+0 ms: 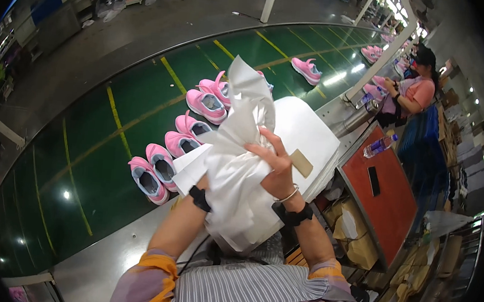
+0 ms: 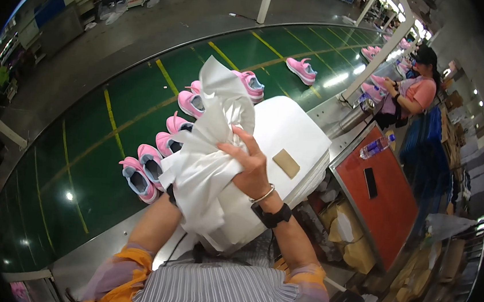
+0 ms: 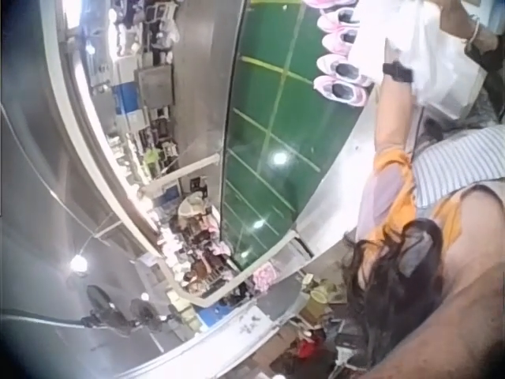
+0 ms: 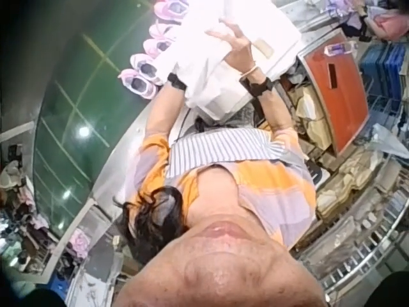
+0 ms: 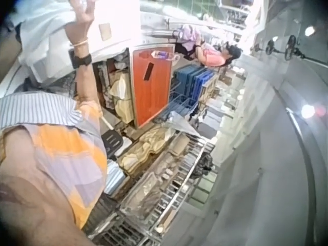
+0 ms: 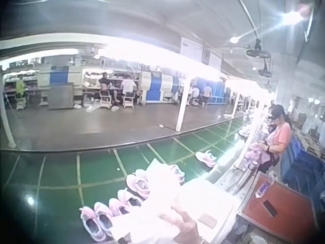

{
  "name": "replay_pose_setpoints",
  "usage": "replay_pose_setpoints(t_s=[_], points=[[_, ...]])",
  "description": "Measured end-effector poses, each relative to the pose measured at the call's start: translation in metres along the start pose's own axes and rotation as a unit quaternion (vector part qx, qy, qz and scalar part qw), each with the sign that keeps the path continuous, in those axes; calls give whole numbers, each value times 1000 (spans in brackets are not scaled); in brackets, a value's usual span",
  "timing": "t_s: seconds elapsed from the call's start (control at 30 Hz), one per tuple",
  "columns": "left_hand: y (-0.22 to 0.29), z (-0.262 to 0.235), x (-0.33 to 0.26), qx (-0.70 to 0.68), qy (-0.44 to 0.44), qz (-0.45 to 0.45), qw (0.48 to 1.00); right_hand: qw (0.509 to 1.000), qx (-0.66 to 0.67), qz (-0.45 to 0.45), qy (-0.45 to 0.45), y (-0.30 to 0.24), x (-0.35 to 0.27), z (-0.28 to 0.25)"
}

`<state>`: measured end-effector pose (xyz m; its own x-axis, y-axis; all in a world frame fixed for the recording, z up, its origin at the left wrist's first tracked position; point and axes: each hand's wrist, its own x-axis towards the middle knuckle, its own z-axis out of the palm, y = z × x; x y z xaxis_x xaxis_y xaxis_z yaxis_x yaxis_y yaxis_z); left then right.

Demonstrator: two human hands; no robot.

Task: Cleaning and preparing pink sneakers on an assembly line by inserting paper/tissue and wiping them down.

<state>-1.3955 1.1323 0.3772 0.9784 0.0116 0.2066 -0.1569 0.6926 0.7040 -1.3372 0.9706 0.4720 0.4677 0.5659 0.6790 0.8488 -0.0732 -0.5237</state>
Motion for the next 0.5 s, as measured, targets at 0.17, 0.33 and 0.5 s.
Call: replay_pose_setpoints(t_s=[0.17, 0.33, 0.5], points=[[86, 4, -6, 297, 180, 99, 933, 983, -136, -26, 117, 3, 36, -15], [91, 64, -63, 193, 354, -45, 914, 956, -232, -108, 146, -21, 66, -18], [72, 47, -51, -146, 243, 116, 952, 990, 134, 45, -2, -68, 31, 54]])
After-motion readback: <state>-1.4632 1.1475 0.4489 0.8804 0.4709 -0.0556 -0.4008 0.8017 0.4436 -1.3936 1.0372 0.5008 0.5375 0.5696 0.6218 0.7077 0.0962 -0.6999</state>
